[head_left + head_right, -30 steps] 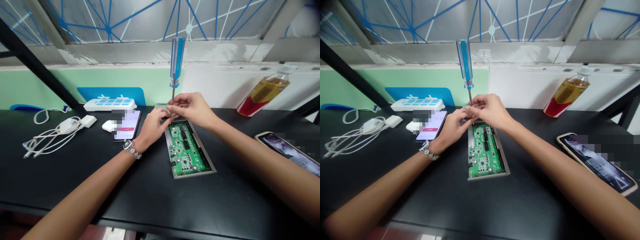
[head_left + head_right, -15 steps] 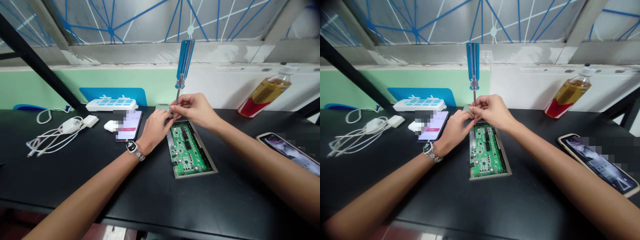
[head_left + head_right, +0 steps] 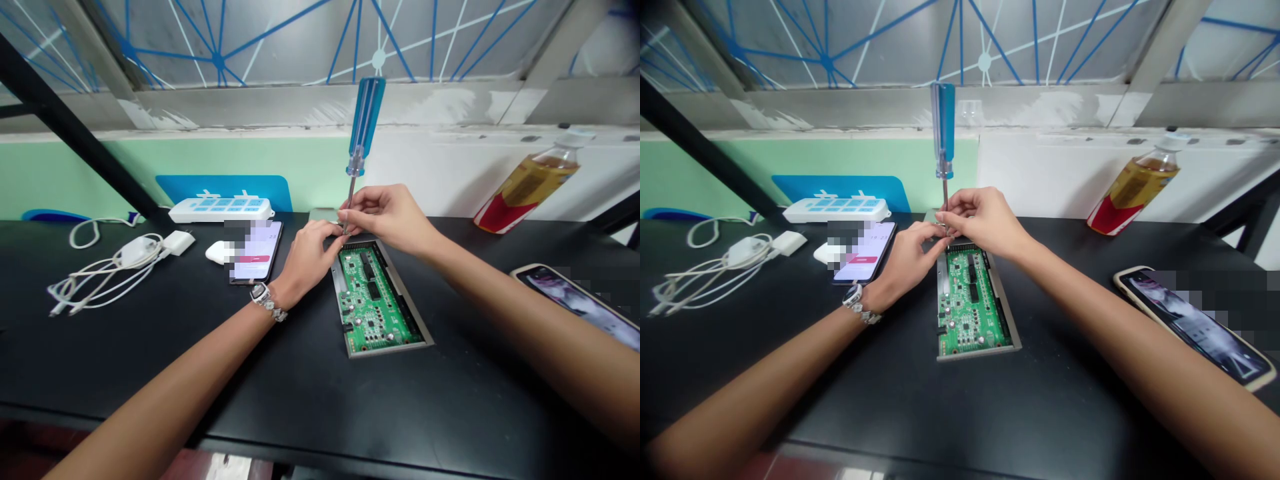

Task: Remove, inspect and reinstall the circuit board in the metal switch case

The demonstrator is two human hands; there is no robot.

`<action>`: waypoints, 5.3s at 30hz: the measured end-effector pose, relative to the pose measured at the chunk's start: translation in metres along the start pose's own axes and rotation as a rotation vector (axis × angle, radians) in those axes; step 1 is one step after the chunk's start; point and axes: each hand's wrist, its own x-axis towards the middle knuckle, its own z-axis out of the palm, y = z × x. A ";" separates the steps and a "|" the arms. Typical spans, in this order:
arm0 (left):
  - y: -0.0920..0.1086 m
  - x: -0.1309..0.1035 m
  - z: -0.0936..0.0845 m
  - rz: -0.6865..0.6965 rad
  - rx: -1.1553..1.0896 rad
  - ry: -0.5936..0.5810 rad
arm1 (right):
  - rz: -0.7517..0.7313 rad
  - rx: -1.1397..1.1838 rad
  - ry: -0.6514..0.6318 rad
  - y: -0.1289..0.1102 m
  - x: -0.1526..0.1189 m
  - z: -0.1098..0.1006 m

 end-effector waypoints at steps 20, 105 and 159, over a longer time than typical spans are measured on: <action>-0.001 0.002 0.002 -0.012 -0.151 0.037 | -0.023 0.052 0.018 0.007 0.002 0.001; -0.015 0.004 0.002 -0.158 -0.525 -0.114 | -0.055 -0.044 0.041 0.024 -0.001 0.010; -0.006 0.005 0.000 -0.097 -0.343 -0.068 | -0.114 -0.136 0.131 0.024 0.001 0.015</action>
